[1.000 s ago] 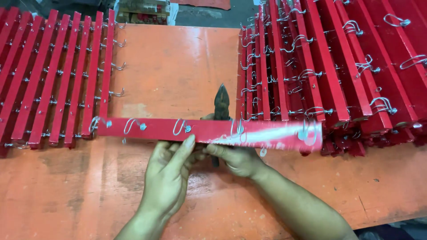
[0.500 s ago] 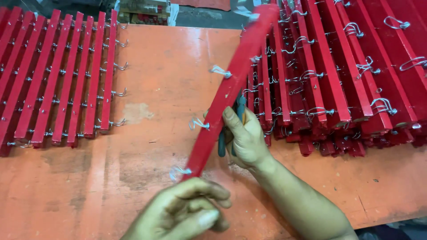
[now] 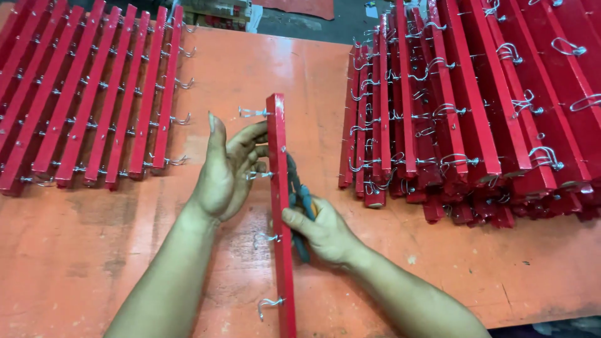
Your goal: Trimming or crimping metal hooks on red metal bars using pliers
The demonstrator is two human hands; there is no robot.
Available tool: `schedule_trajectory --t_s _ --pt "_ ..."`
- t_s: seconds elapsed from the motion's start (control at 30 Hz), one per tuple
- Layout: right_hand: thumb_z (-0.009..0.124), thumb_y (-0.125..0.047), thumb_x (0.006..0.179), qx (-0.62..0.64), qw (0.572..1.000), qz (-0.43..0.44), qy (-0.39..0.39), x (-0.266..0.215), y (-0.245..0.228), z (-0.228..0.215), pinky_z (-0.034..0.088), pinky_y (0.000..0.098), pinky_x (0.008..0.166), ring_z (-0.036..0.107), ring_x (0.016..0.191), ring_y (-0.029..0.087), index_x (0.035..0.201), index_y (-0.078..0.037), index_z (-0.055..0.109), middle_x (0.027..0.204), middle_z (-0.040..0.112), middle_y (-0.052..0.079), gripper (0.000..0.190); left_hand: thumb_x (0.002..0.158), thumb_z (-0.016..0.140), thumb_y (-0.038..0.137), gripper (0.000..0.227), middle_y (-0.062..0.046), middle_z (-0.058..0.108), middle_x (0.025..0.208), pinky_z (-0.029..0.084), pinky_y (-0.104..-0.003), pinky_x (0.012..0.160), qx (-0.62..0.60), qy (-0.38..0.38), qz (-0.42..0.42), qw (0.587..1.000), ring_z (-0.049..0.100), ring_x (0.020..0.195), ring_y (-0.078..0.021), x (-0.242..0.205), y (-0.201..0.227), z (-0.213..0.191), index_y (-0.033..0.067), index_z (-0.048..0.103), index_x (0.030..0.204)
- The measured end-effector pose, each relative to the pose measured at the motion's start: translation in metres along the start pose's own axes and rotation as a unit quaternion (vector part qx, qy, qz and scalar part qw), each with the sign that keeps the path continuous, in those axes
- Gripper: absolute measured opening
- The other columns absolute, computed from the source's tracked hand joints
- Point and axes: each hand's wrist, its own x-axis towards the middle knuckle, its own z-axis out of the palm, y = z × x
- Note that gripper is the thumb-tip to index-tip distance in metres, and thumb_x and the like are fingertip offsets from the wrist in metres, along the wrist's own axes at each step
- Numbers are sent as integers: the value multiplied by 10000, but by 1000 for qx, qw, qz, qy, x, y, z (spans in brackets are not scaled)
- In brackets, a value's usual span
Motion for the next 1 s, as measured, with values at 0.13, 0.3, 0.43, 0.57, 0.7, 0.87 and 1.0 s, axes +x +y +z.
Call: schedule_trajectory --t_s 0.13,0.3,0.43,0.57,0.7,0.87,1.0 --pt "772 -129 891 -10 999 30 -7 -16 -21 9 506 325 323 649 429 232 803 -18 633 544 623 116 198 878 169 789 983 -65 591 1178 409 -241 718 12 3 0 1000 566 951 -153 1 -15 2 25 523 1386" --pt "773 -152 908 31 996 76 -22 -19 -27 18 487 303 301 661 451 257 851 14 631 567 622 130 226 954 283 691 832 -98 619 1100 400 -295 734 -17 0 29 999 562 890 -187 8 -32 -6 8 490 1382" --pt "791 -138 886 44 996 80 -17 -17 -25 20 497 286 307 675 470 241 871 15 635 592 635 119 219 1025 339 549 603 -41 672 1070 427 -255 750 -15 0 65 998 592 875 -142 10 -48 -14 75 535 1342" --pt "786 -114 888 52 994 92 -24 -19 -23 21 493 277 300 679 474 241 858 29 634 589 644 138 211 1018 510 394 447 -127 682 957 505 -278 713 -32 18 73 997 633 818 -197 11 -58 -17 29 597 1260" --pt "755 -121 913 13 991 104 -82 -16 -32 9 548 300 373 710 526 256 927 44 648 636 684 181 197 937 659 239 329 -128 640 894 497 -284 681 -98 58 26 993 580 768 -190 9 -57 -18 15 645 1178" --pt "702 -173 921 -139 964 122 -191 -6 -104 -22 603 293 491 728 626 183 1002 3 642 722 721 125 204 921 649 225 339 -122 607 926 470 -279 739 -139 43 41 989 559 865 -199 2 -59 -27 0 611 1171" --pt "537 -194 990 -244 912 147 -297 1 -140 -53 643 343 540 745 650 175 1033 18 653 785 758 137 245 910 655 195 334 -85 501 901 428 -277 737 -177 -33 61 982 477 871 -191 -9 -48 -10 -29 550 1135"
